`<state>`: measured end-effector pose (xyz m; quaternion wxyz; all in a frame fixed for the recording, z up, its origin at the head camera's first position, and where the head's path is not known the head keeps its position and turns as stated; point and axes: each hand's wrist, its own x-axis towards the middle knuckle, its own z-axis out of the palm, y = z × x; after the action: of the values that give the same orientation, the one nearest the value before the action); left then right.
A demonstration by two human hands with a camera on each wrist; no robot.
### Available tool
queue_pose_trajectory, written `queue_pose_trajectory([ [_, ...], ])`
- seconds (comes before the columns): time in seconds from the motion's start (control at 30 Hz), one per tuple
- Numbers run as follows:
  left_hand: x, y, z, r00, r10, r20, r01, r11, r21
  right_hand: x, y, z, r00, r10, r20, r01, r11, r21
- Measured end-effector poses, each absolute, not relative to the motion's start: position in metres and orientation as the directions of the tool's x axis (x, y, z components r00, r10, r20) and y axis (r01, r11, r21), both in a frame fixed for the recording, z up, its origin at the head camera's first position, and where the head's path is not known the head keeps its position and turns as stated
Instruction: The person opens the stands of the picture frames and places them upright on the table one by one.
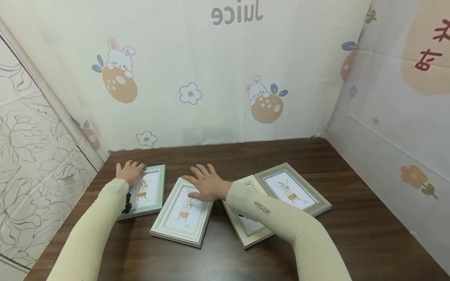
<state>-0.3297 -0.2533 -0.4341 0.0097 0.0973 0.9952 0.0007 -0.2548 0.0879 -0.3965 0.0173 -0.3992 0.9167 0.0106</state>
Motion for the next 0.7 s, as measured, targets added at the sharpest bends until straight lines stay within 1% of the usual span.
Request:
queue_pose_trajectory([
  [0.23, -0.333, -0.255, -0.431, -0.978, 0.208, -0.009, 0.208, 0.978, -0.019, -0.254, 0.091, -0.392, -0.708, -0.706, -0.031, -0.706, 0.709, -0.008],
  [0.43, -0.338, -0.259, -0.415, -0.976, 0.218, 0.022, 0.218, 0.976, -0.007, -0.256, 0.095, -0.389, -0.718, -0.696, -0.006, -0.696, 0.718, -0.020],
  [0.6, -0.333, -0.261, -0.397, -0.964, 0.258, 0.067, 0.258, 0.966, -0.004, -0.257, 0.101, -0.382, -0.717, -0.696, 0.033, -0.697, 0.717, -0.019],
  [0.7, -0.328, -0.262, -0.388, -0.947, 0.300, 0.115, 0.301, 0.954, -0.012, -0.258, 0.105, -0.377, -0.718, -0.693, 0.067, -0.696, 0.717, -0.041],
])
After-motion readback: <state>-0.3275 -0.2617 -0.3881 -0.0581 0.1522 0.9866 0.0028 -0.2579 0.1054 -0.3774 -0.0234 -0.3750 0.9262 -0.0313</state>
